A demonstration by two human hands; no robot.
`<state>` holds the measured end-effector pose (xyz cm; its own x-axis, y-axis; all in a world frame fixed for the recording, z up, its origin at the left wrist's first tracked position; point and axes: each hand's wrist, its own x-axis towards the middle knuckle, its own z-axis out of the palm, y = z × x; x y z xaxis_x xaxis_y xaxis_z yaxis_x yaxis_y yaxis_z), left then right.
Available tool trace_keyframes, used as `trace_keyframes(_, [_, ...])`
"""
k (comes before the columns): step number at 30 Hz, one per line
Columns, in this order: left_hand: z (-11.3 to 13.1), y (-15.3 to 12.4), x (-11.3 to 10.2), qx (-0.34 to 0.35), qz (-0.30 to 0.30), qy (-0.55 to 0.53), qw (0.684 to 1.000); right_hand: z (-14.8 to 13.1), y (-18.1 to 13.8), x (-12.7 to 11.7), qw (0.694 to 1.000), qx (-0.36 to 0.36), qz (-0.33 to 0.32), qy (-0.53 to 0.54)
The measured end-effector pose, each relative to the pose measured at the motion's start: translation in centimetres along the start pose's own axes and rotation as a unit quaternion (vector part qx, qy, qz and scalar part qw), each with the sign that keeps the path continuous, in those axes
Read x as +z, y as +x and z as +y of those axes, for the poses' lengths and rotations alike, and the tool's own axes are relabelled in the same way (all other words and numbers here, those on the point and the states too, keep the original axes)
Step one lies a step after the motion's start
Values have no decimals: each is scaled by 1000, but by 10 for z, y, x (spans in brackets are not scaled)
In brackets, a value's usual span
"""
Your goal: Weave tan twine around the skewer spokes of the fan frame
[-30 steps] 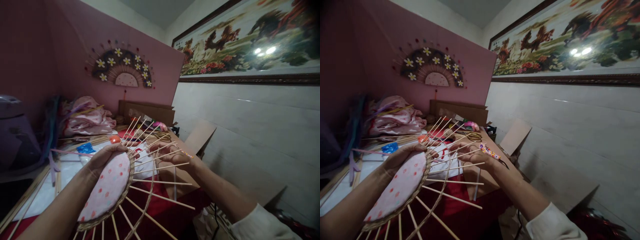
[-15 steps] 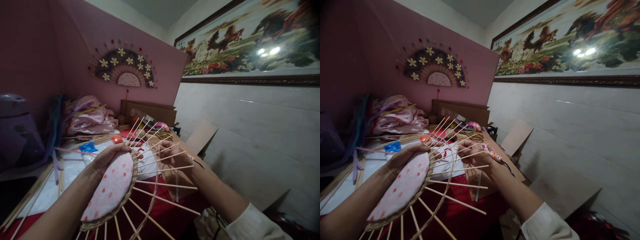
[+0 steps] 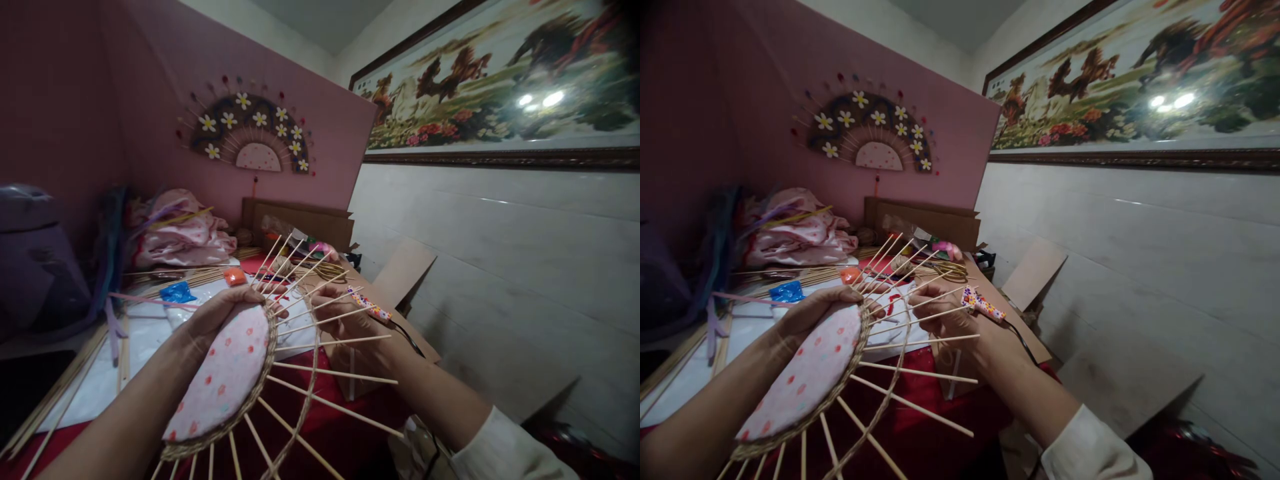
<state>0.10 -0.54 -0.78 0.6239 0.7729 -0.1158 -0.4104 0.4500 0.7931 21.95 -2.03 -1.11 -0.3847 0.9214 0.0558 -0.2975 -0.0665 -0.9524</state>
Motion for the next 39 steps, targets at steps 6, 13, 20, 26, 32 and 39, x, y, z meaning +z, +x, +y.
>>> trace_keyframes(6, [-1,2,-1,-1,-23,-7,1000,3,3,-1,999,12,44,-14])
trace_keyframes(13, [-1,0,3,1,-20,-2,1000,6,0,0,997,14,78,-12])
trace_keyframes(20, [0,-1,7,3,-20,-11,1000,9,0,0,997,19,78,-19])
trace_keyframes(26, [-1,-1,6,22,-35,5,999,14,1,-7,998,11,60,-29])
trace_keyframes(32, [-2,0,1,23,-40,13,999,16,1,-5,997,7,63,-41])
trace_keyframes(39, [-3,-1,4,18,-27,16,999,13,-3,-8,999,27,16,-40])
